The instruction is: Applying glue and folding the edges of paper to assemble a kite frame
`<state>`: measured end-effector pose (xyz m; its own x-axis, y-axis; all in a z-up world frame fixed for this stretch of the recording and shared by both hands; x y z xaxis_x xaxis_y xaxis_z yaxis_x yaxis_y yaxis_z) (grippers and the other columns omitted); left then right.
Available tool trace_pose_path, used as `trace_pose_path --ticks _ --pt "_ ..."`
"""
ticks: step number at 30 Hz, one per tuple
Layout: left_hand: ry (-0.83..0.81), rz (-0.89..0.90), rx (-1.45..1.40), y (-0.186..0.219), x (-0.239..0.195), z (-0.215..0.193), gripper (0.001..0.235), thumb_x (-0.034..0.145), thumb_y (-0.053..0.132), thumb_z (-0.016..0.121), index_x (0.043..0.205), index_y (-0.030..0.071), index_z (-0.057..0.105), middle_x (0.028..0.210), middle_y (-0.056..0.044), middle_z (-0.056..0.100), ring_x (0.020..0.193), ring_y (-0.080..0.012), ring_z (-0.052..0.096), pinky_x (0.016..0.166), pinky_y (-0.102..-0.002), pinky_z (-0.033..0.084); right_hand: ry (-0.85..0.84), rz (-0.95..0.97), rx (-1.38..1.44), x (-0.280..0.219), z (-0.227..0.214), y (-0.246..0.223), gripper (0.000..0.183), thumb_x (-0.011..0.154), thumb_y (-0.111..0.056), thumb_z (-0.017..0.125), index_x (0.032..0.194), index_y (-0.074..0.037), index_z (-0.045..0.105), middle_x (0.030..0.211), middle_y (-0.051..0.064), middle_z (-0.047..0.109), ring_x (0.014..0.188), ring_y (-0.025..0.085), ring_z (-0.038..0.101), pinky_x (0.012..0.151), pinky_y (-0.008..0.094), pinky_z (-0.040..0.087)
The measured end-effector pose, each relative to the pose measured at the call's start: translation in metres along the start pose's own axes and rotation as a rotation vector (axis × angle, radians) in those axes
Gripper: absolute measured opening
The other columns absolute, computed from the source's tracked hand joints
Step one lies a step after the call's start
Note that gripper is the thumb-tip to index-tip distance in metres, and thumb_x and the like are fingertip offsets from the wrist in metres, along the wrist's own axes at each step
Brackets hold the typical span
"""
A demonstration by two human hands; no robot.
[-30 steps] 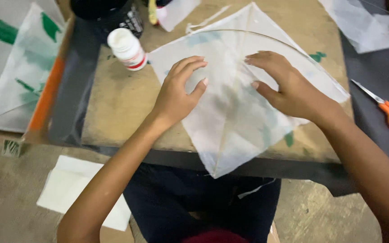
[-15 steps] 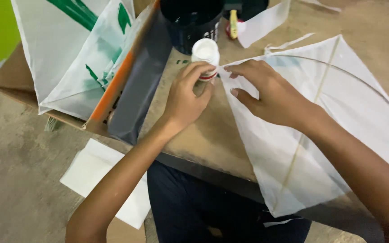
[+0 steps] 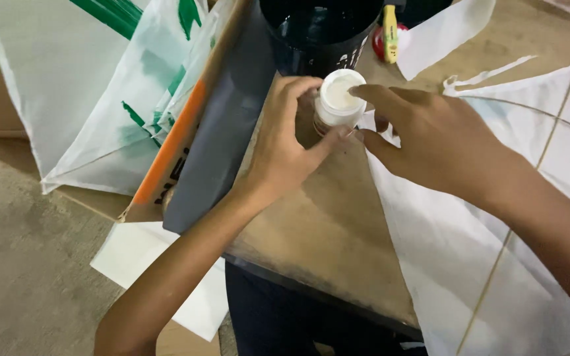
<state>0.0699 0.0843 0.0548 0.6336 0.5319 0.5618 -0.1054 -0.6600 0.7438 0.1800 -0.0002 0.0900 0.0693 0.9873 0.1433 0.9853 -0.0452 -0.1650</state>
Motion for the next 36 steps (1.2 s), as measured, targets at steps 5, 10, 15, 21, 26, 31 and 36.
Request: trace_pose_path --ticks 5,10,15,21,26,31,36 --pt "-0.065 -0.018 -0.005 -0.018 0.000 0.015 0.070 0.096 0.042 0.073 0.147 0.007 0.039 0.146 -0.015 0.048 0.138 -0.0294 0.049 0.120 -0.040 0.042 -0.046 -0.036 -0.089 0.010 0.013 0.008 0.040 0.094 -0.029 0.068 0.131 -0.014 0.063 0.083 0.001 0.074 0.068 0.034 0.069 0.052 0.050 0.052" --pt "-0.199 -0.114 -0.068 -0.029 -0.004 0.030 0.079 0.098 0.021 0.079 0.158 0.012 0.029 0.163 -0.013 0.043 0.152 -0.0332 0.045 0.126 -0.046 0.040 -0.099 -0.063 -0.168 0.004 0.017 0.003 0.031 0.099 -0.026 0.064 0.127 -0.015 0.059 0.079 0.001 0.072 0.064 0.034 0.068 0.055 0.049 0.053" --pt "-0.228 0.094 0.072 -0.018 -0.016 0.043 0.071 0.107 0.023 0.074 0.160 0.013 0.027 0.165 -0.013 0.040 0.155 -0.0342 0.043 0.129 -0.056 0.040 -0.127 -0.065 -0.115 -0.016 0.011 -0.002 0.030 0.095 -0.028 0.065 0.121 -0.013 0.064 0.079 0.006 0.072 0.060 0.033 0.066 0.049 0.047 0.050" --pt "-0.301 0.246 0.001 0.016 -0.014 0.050 0.071 0.090 0.001 0.073 0.152 0.011 0.040 0.150 -0.013 0.044 0.146 -0.0321 0.049 0.129 -0.047 0.043 -0.248 -0.043 -0.167 -0.053 0.017 -0.005 0.042 0.096 -0.036 0.060 0.135 -0.022 0.056 0.097 0.001 0.074 0.072 0.036 0.070 0.061 0.050 0.058" --pt "-0.370 0.306 0.037 0.027 -0.010 0.066 0.050 0.098 0.028 0.038 0.146 0.016 0.046 0.149 -0.011 0.049 0.141 -0.0324 0.047 0.119 -0.053 0.035 -0.204 -0.089 -0.242 -0.077 0.022 0.001 0.047 0.095 -0.039 0.060 0.138 -0.021 0.054 0.096 0.000 0.074 0.078 0.032 0.071 0.067 0.048 0.058" --pt "-0.282 0.416 0.092 0.045 0.001 0.079 0.044 0.112 0.034 0.024 0.131 0.014 0.058 0.128 -0.007 0.059 0.119 -0.0282 0.057 0.099 -0.044 0.039 -0.223 -0.087 -0.344 -0.096 0.035 0.009 0.059 0.096 -0.045 0.054 0.150 -0.020 0.050 0.100 0.001 0.075 0.080 0.033 0.074 0.076 0.046 0.059" --pt "-0.334 0.328 0.075 0.043 0.008 0.092 0.051 0.112 0.035 0.020 0.134 0.007 0.057 0.120 -0.007 0.066 0.113 -0.0275 0.059 0.110 -0.048 0.037 -0.076 -0.145 -0.623 -0.103 0.016 0.007 0.054 0.097 -0.046 0.058 0.146 -0.022 0.055 0.080 -0.007 0.068 0.065 0.020 0.069 0.058 0.034 0.055"
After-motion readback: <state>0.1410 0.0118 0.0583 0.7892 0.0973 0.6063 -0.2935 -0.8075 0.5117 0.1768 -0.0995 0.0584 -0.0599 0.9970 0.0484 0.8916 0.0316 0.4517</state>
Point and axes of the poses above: each hand's wrist, its own x-axis towards the middle knuckle, its own z-axis out of the palm, y = z × x, the point moved 10 cm from there along x, towards the middle knuckle
